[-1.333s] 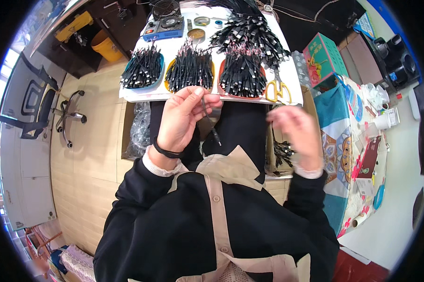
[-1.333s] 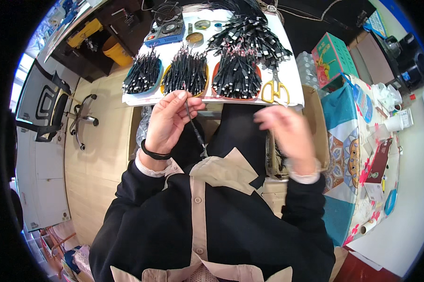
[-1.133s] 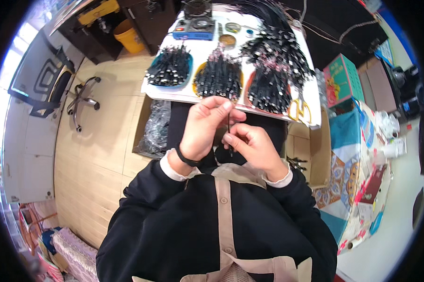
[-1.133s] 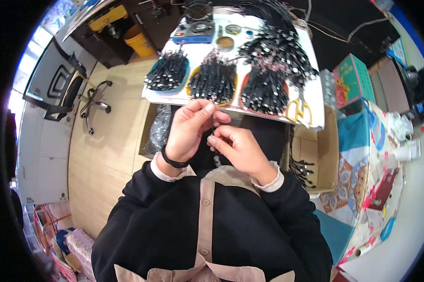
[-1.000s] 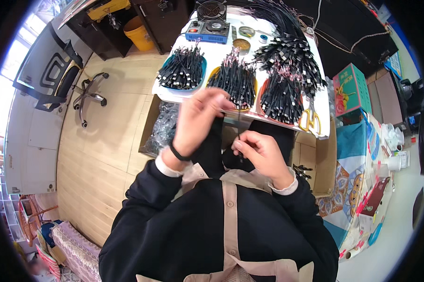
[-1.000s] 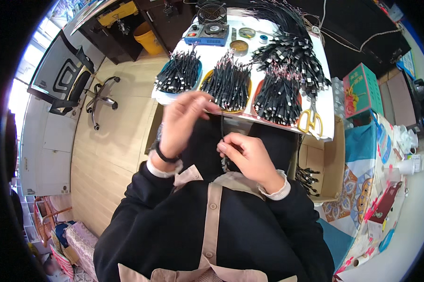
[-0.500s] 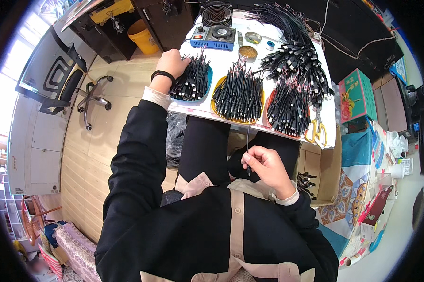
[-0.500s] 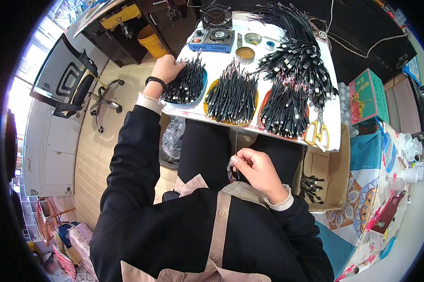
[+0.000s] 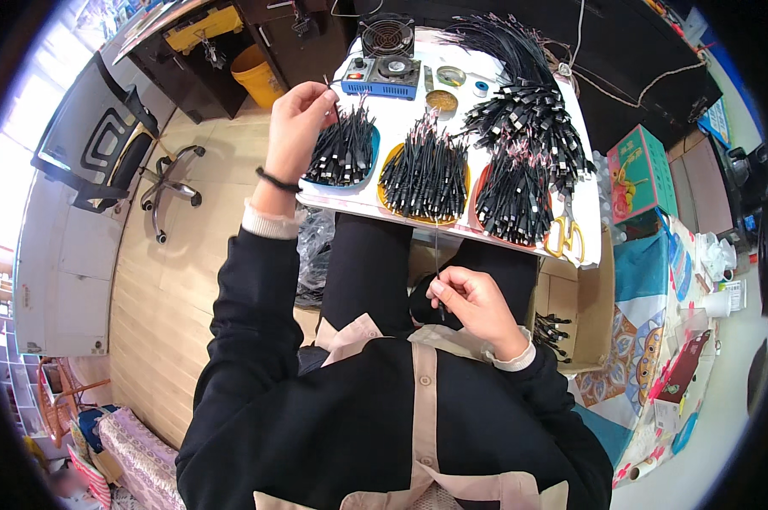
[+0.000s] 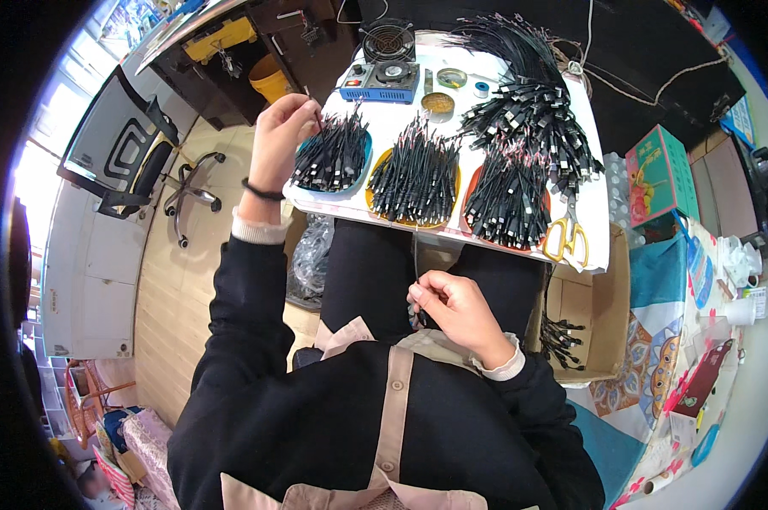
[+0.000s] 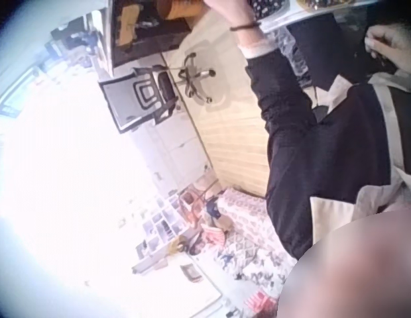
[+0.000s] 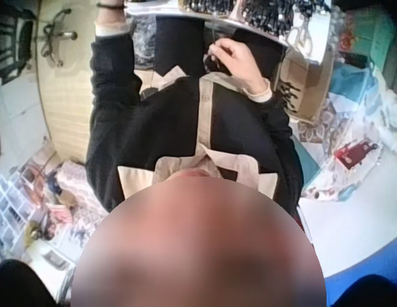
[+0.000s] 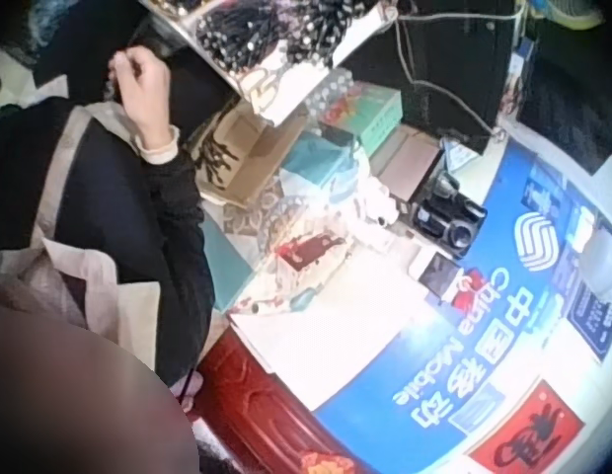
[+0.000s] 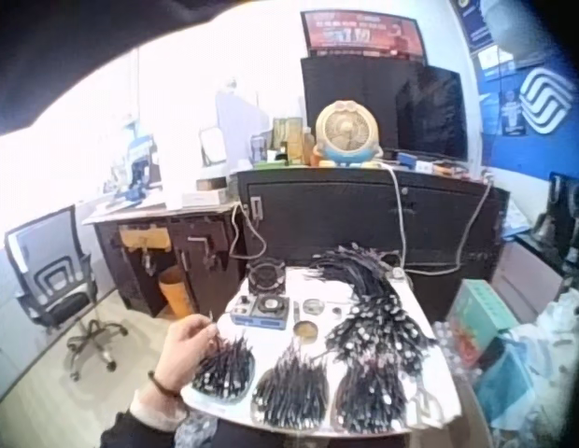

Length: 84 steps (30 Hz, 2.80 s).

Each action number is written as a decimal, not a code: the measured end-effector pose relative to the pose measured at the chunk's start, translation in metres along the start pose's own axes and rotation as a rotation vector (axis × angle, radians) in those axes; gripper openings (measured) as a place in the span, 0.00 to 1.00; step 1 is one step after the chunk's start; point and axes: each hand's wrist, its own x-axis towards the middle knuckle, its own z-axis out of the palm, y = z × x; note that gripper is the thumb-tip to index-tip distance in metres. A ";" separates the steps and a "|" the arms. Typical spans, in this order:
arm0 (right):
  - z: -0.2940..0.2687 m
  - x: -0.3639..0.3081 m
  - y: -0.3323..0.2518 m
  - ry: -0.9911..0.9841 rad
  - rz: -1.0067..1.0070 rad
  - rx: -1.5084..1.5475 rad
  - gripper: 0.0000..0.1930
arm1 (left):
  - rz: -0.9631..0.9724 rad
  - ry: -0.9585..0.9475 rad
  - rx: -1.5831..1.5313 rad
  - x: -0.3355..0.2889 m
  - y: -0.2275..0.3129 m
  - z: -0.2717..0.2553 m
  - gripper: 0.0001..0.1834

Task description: The person repeatedly picks up small black electronic components from a tray, manipulates them with both hands, and places them back into the tray. The task involves repetitive handling of similar-looking items without a visible final assembly or packaging step.

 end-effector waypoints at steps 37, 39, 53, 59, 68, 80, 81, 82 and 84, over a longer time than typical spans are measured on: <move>0.007 -0.009 -0.083 0.165 -0.359 0.097 0.06 | -0.111 -0.291 -0.482 -0.192 0.042 0.077 0.10; 0.008 -0.003 -0.084 0.148 -0.369 0.100 0.06 | -0.114 -0.323 -0.446 -0.193 0.042 0.076 0.09; 0.011 0.003 -0.075 0.123 -0.426 0.171 0.06 | -0.329 -0.457 -0.683 -0.198 0.055 0.068 0.10; 0.011 0.002 -0.073 0.088 -0.428 0.195 0.06 | -0.448 -0.489 -0.770 -0.199 0.056 0.065 0.09; 0.020 0.005 -0.059 0.098 -0.419 0.448 0.04 | -0.384 -0.427 -0.946 -0.208 0.045 0.075 0.09; 0.020 0.002 -0.050 -0.115 -0.150 0.803 0.11 | -0.251 -0.425 -0.730 -0.208 0.029 0.076 0.09; 0.019 0.003 -0.047 -0.129 -0.148 0.836 0.14 | -0.261 -0.445 -0.676 -0.208 0.027 0.075 0.08; 0.017 0.003 -0.044 -0.154 -0.143 0.834 0.13 | -0.270 -0.462 -0.631 -0.208 0.026 0.074 0.08; 0.014 0.003 -0.038 -0.145 -0.153 0.853 0.12 | -0.226 -0.507 -0.550 -0.206 0.022 0.074 0.08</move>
